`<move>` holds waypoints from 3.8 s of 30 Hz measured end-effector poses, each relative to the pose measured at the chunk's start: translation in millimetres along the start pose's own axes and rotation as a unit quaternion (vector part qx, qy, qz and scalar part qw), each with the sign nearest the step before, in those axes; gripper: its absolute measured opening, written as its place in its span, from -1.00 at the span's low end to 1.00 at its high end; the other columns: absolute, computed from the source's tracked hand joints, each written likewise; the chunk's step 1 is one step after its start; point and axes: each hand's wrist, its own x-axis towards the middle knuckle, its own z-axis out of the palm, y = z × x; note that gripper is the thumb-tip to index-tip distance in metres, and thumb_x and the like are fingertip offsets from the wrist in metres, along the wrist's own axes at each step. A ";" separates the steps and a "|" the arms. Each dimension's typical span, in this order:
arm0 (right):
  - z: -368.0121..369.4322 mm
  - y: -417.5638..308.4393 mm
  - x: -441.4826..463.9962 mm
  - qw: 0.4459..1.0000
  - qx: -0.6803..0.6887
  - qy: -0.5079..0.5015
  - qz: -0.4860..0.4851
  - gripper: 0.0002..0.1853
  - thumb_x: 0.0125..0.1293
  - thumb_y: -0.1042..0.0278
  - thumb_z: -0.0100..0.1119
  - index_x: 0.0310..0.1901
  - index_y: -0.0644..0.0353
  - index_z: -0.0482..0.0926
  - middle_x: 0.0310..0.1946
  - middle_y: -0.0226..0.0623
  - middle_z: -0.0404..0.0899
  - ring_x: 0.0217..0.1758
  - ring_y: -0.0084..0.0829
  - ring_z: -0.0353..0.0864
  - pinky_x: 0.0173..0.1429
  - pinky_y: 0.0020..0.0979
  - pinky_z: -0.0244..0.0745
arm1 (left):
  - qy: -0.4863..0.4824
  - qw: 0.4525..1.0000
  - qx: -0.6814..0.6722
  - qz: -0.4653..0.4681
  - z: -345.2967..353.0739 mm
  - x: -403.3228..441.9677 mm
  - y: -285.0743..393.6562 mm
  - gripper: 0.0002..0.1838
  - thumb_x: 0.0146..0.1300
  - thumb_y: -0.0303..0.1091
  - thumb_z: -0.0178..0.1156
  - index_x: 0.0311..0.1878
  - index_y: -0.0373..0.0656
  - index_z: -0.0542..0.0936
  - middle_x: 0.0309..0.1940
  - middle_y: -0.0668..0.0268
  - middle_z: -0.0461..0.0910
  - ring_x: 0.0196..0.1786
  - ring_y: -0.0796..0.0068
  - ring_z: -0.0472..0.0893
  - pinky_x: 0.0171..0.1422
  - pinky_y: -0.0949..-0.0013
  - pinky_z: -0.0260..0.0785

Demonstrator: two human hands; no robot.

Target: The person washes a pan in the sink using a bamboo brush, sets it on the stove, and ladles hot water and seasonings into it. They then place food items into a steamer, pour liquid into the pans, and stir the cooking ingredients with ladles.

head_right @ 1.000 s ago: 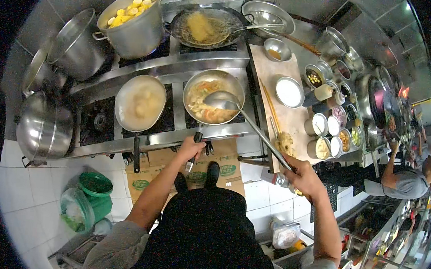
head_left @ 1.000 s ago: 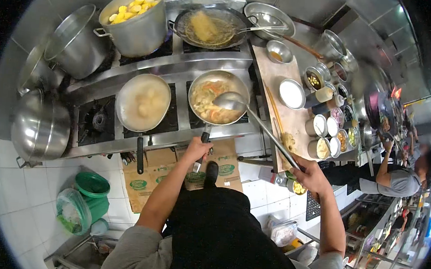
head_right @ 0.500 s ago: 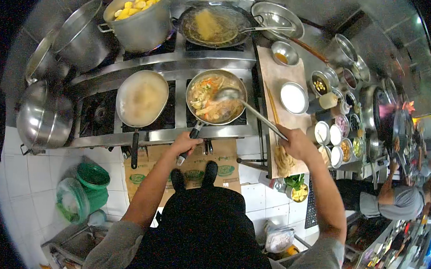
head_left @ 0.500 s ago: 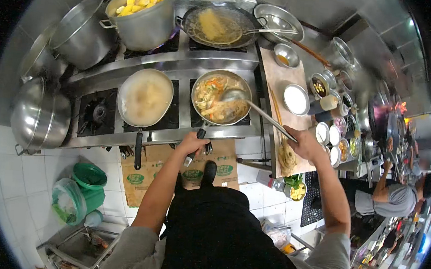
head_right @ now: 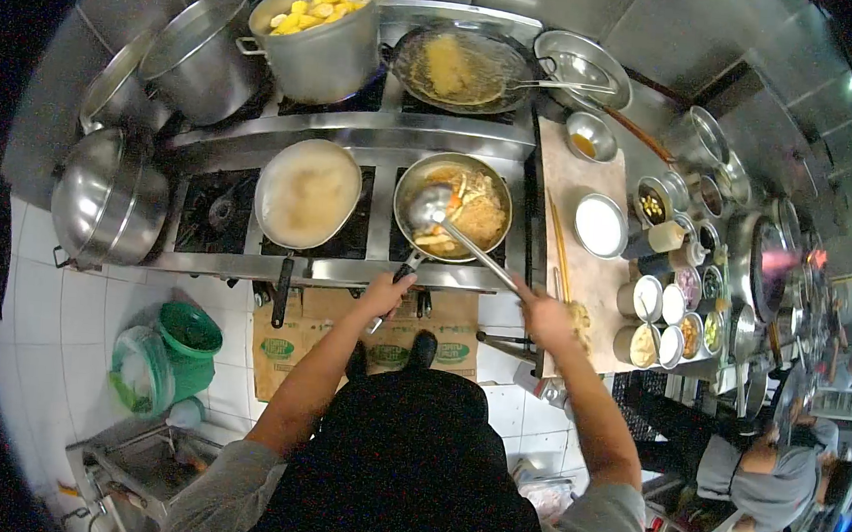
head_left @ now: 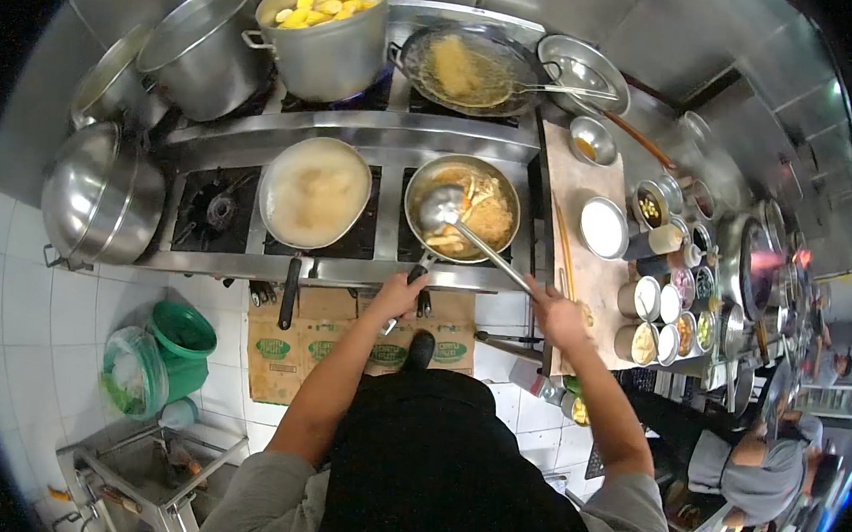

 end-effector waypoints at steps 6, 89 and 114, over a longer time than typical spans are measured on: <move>-46.0 37.8 -9.1 0.999 0.037 0.026 -0.011 -0.37 0.36 0.39 0.15 0.47 -0.01 0.32 -0.29 0.05 0.59 -0.26 0.10 0.62 -0.17 0.00 0.54 | -0.013 1.000 -0.016 -0.011 0.8 -1.4 0.7 -0.41 0.39 0.18 0.20 -0.39 -0.26 0.47 -0.72 0.34 0.40 -0.75 0.45 0.45 -0.64 0.31 0.34; -132.9 -216.0 -80.2 0.824 0.464 0.243 0.218 -0.48 0.53 0.34 -0.01 0.46 0.27 0.30 -0.59 -0.55 0.38 -0.63 -0.70 0.29 -0.55 -0.57 0.25 | -0.132 0.961 0.214 -0.115 -191.0 -180.5 -286.5 -0.28 0.45 0.26 -0.02 -0.09 -0.38 0.64 -0.38 0.05 0.68 -0.34 0.18 0.67 -0.20 0.15 0.49; 15.8 104.9 23.6 0.891 0.124 0.361 0.247 -0.42 0.31 0.31 0.19 0.38 0.17 0.41 -0.39 0.21 0.60 -0.34 0.16 0.65 -0.21 0.07 0.55 | -0.019 0.950 0.303 -0.066 -45.5 -170.1 -190.8 -0.51 0.37 0.01 0.22 -0.18 -0.36 0.65 -0.31 -0.10 0.69 -0.18 -0.01 0.69 -0.08 0.10 0.48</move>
